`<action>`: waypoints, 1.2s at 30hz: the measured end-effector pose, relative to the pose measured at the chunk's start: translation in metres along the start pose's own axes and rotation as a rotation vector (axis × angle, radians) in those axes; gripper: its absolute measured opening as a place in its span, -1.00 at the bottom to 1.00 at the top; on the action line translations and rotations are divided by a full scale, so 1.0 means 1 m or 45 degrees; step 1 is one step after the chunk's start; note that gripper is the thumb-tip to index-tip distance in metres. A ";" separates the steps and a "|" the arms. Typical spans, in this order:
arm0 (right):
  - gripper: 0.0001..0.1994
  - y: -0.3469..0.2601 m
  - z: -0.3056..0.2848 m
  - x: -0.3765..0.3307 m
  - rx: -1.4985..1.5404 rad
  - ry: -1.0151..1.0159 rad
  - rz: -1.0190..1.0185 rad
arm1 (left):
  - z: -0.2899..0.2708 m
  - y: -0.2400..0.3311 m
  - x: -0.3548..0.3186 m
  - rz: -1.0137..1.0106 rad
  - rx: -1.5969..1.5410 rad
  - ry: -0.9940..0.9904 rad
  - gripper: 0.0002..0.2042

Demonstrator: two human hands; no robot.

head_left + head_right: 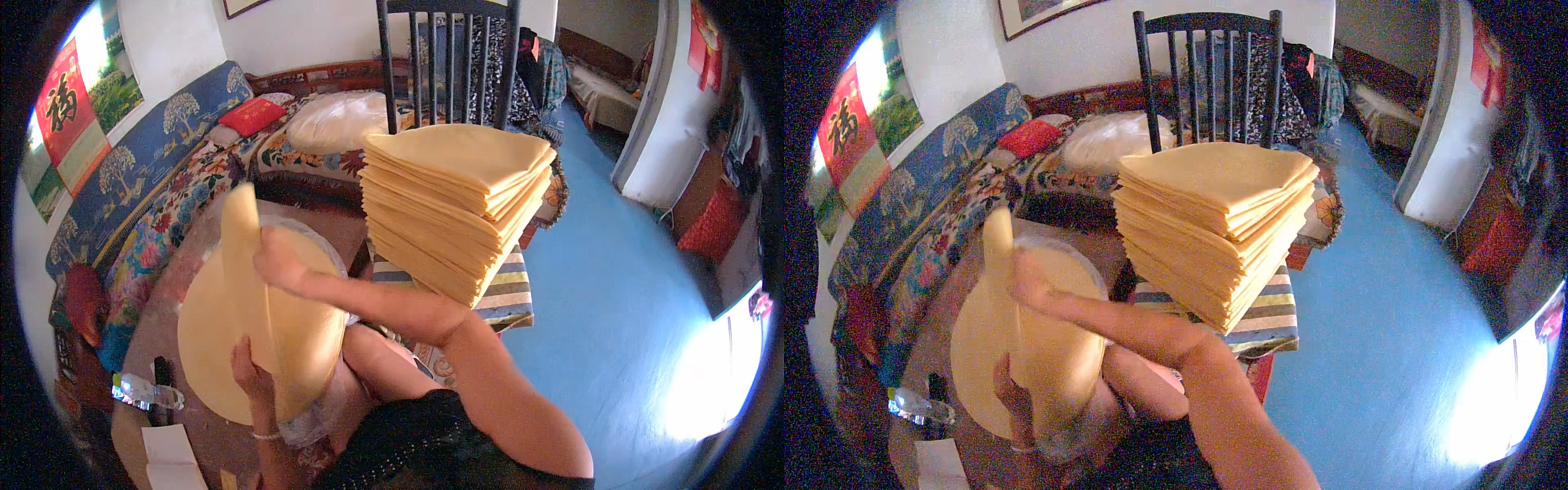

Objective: The person sits on the floor and repeatedly folds large, thin, circular sheets in half. They place each folded sheet onto a growing stack on a nearby chair. The person handles the sheets by hand, ensuring they are aligned before stacking.

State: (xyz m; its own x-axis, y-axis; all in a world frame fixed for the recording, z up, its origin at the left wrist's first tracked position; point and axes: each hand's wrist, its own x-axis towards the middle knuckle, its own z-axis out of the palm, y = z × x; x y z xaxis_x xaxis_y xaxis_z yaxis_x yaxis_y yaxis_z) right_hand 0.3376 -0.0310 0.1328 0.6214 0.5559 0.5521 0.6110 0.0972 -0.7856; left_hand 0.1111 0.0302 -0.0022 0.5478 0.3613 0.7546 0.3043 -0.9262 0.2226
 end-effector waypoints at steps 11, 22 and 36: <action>-0.82 -0.071 -0.345 0.052 0.504 0.492 0.038 | 0.019 0.211 0.314 0.777 -0.365 0.233 -0.56; -0.90 0.071 -0.432 -0.011 0.200 0.793 0.590 | 0.143 0.282 0.304 0.862 -0.568 -0.220 -0.69; -0.59 0.040 -0.426 -0.026 -1.193 0.864 0.358 | 0.114 0.287 0.290 0.940 -0.663 -0.398 -0.56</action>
State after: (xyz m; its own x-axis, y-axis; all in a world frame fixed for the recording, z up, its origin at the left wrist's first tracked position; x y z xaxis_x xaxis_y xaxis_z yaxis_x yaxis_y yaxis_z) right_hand 0.5543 -0.3935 0.2062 0.7512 -0.1167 0.6497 0.3571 -0.7560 -0.5486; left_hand 0.4463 -0.1182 0.2101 0.6693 -0.3906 0.6320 -0.5448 -0.8364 0.0601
